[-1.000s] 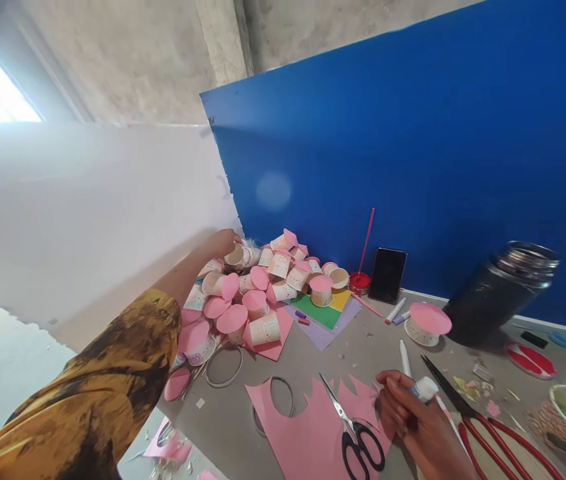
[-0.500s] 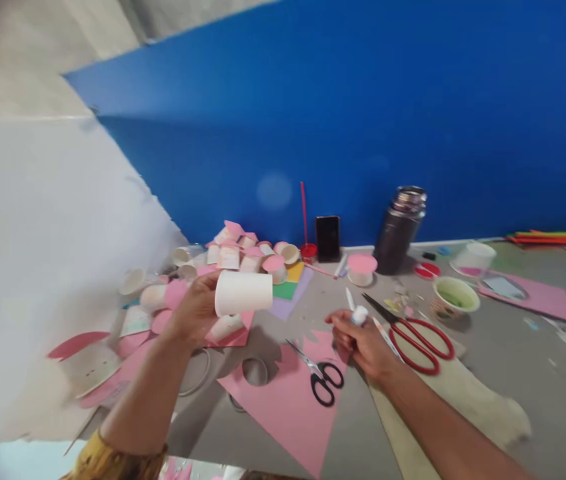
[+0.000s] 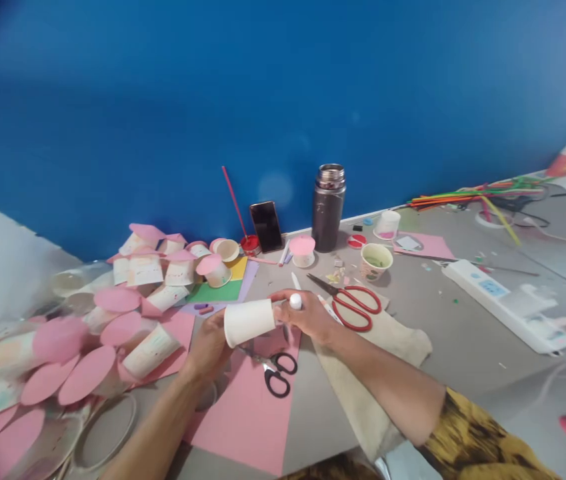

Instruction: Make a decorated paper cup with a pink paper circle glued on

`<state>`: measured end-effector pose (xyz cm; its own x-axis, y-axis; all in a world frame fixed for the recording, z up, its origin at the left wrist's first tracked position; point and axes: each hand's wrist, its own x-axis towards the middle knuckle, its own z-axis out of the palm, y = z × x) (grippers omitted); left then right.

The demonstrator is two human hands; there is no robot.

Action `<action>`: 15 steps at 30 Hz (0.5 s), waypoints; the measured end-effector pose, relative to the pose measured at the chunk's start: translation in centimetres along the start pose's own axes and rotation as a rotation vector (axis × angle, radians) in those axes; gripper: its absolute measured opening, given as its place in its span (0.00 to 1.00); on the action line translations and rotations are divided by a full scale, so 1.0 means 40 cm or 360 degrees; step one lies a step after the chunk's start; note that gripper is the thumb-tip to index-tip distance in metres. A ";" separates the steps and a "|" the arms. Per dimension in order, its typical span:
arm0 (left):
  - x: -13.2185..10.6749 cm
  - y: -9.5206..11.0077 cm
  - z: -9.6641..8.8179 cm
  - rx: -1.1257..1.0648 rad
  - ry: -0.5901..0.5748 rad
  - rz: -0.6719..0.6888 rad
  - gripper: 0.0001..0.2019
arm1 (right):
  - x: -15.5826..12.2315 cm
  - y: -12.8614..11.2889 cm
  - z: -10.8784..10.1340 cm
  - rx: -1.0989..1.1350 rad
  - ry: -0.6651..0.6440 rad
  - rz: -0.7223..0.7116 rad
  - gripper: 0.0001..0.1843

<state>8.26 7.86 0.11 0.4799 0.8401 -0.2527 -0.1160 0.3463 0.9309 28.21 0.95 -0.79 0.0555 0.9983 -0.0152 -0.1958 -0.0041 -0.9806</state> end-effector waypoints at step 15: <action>-0.006 0.029 -0.061 0.0136 -0.0576 -0.0377 0.28 | -0.006 -0.042 -0.012 -0.0573 -0.0282 -0.0130 0.22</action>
<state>5.90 9.09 0.61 0.7600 0.5360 -0.3676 0.0991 0.4634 0.8806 29.01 0.70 0.78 -0.1192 0.9905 0.0688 0.1592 0.0874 -0.9834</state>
